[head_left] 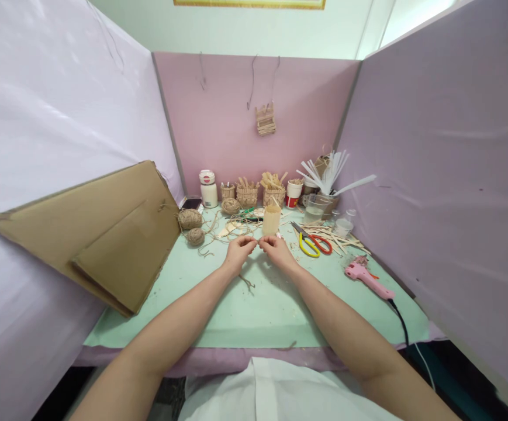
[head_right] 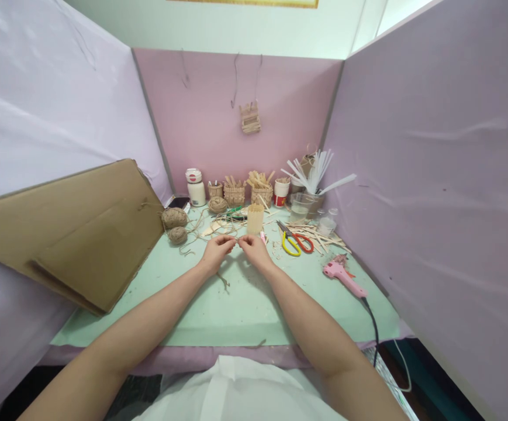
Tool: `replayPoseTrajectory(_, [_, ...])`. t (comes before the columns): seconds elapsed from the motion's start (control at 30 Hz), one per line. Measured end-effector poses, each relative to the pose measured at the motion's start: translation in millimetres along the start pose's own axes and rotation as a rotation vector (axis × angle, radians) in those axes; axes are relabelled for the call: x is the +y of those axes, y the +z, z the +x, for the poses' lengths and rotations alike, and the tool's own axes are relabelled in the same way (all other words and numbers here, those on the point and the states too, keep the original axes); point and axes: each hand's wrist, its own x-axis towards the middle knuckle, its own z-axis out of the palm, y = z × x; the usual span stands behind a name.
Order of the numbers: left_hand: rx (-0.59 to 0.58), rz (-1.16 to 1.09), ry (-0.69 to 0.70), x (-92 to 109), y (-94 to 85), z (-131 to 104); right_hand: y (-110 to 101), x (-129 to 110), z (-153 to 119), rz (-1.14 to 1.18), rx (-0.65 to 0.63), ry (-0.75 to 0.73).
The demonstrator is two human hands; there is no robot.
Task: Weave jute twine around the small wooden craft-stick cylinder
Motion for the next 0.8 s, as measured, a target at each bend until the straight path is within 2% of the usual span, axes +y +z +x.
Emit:
replayPoseTrajectory(0.17, [-0.033, -0.037, -0.033, -0.3, 0.8, 0.4, 0.0, 1.0, 0.6, -0.007, -0.013, -0.001])
replayPoseTrajectory(0.3, [-0.105, -0.161, -0.096, 2.1, 0.6, -0.8, 0.0, 2.5, 1.7, -0.001, -0.032, -0.005])
replayPoseTrajectory(0.43, [-0.171, -0.22, -0.167, 6.5, -1.5, -2.4, -0.3, 3.7, 2.5, -0.001, 0.007, -0.042])
replayPoseTrajectory(0.53, [-0.212, -0.214, -0.171, 8.0, -3.1, -2.6, -0.3, 5.2, 3.2, 0.0, 0.016, -0.059])
replayPoseTrajectory(0.63, [-0.214, -0.216, -0.164, 6.9, -3.4, -2.3, -0.5, 7.2, 4.0, -0.015, 0.029, -0.053])
replayPoseTrajectory(0.8, [-0.168, -0.211, -0.162, 4.9, -2.3, -2.5, -0.8, 6.7, 3.1, -0.085, 0.153, -0.129])
